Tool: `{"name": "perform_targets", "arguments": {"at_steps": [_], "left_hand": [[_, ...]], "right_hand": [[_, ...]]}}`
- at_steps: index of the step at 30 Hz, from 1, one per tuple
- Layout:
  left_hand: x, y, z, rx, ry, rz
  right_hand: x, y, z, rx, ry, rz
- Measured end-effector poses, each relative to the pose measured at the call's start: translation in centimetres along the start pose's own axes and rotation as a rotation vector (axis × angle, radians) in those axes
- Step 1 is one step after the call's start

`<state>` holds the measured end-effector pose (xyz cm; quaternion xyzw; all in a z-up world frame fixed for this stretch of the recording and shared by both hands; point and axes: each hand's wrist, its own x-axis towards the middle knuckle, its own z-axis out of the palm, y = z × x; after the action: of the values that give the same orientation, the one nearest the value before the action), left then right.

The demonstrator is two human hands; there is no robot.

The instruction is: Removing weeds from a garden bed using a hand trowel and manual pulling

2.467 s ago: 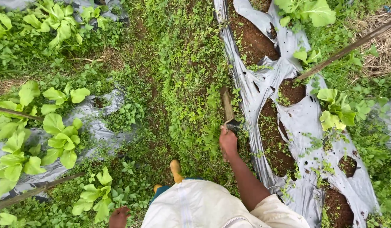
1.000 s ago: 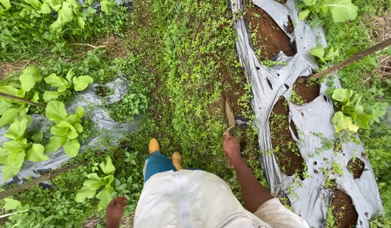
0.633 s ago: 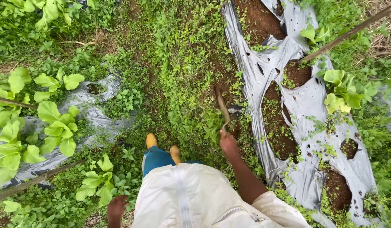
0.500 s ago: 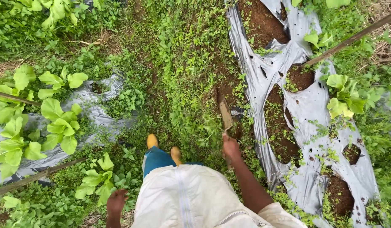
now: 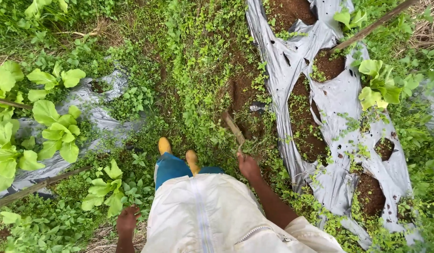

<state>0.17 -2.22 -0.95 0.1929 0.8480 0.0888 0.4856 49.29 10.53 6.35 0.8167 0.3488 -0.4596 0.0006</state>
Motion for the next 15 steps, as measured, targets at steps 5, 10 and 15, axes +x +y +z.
{"name": "perform_targets", "arguments": {"at_steps": [5,10,15], "left_hand": [[-1.4,-0.5,-0.1,-0.044,-0.014,-0.027],[-0.9,-1.7,-0.3,-0.075,-0.057,0.039],[-0.4,-1.0,-1.8,-0.084,-0.057,0.050]], "right_hand": [[-0.5,-0.8,-2.1,0.181,0.242,-0.085],[-4.9,-0.1,-3.1,0.093,-0.110,0.152],[-5.7,4.8,-0.4,-0.107,-0.009,-0.035]]}}
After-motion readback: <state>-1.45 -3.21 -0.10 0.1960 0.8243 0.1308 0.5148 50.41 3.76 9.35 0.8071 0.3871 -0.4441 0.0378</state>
